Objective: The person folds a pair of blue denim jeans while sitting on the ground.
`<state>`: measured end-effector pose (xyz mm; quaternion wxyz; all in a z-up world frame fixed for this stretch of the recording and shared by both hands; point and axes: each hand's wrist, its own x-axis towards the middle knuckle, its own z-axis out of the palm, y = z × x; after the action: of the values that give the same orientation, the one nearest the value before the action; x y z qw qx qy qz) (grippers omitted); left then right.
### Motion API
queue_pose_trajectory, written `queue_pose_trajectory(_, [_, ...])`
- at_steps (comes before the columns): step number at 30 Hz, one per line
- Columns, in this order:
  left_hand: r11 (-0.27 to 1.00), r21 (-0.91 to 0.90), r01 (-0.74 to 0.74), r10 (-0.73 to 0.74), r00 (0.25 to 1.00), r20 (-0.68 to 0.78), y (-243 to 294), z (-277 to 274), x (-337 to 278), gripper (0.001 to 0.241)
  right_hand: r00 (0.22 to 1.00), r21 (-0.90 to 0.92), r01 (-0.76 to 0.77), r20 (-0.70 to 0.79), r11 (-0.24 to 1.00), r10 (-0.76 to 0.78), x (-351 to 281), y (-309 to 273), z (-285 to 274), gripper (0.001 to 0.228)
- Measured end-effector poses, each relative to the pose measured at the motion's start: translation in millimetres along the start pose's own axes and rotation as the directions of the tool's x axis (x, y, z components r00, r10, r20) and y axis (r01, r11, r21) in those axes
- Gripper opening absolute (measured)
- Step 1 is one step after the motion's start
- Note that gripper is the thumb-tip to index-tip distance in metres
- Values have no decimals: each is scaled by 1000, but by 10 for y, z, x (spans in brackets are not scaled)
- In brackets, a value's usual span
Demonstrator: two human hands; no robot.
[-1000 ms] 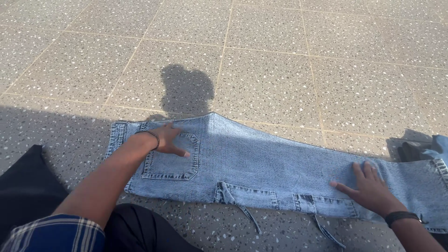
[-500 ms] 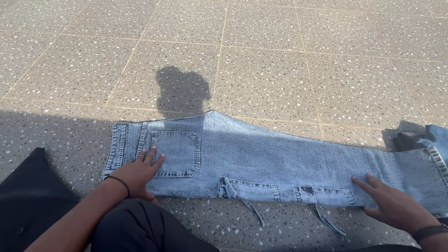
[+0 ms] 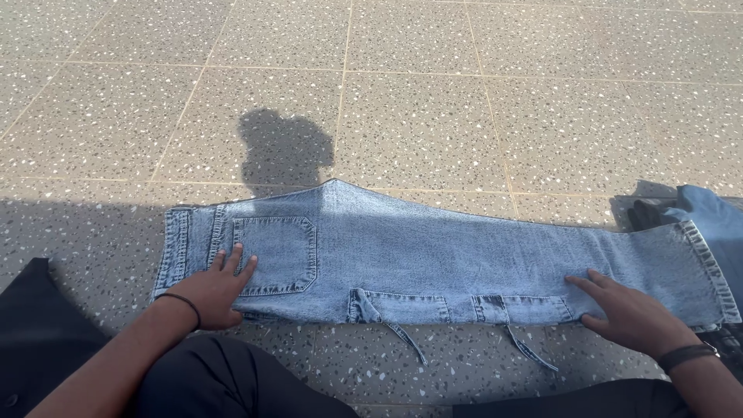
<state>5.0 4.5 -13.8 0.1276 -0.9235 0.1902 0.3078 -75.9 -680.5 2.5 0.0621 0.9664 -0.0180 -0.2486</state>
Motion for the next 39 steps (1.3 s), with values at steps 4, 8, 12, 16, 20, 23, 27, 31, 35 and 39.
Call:
queue_pose_trajectory(4, [1000, -5, 5, -5, 1000, 6, 44, -31, -52, 114, 996, -39, 36, -85, 999, -39, 26, 35, 61, 81])
queue_pose_trajectory(8, [1000, -6, 4, -4, 1000, 8, 35, -43, -54, 114, 999, -56, -20, -45, 998, 17, -33, -58, -46, 73])
queue_pose_trajectory(12, [999, 7, 31, -31, 998, 49, 72, -92, -102, 110, 999, -56, -29, -22, 998, 28, -71, -141, -112, 71])
queue_pose_trajectory(16, [1000, 11, 8, -8, 1000, 19, 0, 19, 15, 104, 999, -61, -19, -34, 998, 17, -9, -53, -31, 74])
queue_pose_trajectory(20, [1000, 15, 9, -9, 1000, 0, -13, 42, 35, 101, 999, -77, -51, -4, 996, 51, 69, 5, 51, 75])
queue_pose_trajectory(23, [1000, -8, 28, -28, 999, 34, 62, -78, -66, 102, 997, -85, -70, 8, 994, 71, -20, -126, -106, 75])
queue_pose_trajectory(27, [1000, 4, 17, -18, 1000, 13, 30, -39, -38, 102, 996, -87, -86, 25, 993, 88, 3, -114, -97, 76])
queue_pose_trajectory(31, [1000, 5, 30, -30, 999, 27, 36, -43, -41, 103, 998, -71, -62, -5, 996, 62, 33, -37, -26, 75])
queue_pose_trajectory(35, [1000, 0, 19, -19, 1000, 17, 8, 13, -2, 103, 999, -58, -44, -24, 997, 43, -32, -109, -98, 74])
queue_pose_trajectory(39, [1000, -12, 15, -15, 1000, 19, 7, 21, 1, 103, 999, -59, -42, -30, 997, 40, 27, 33, 33, 76])
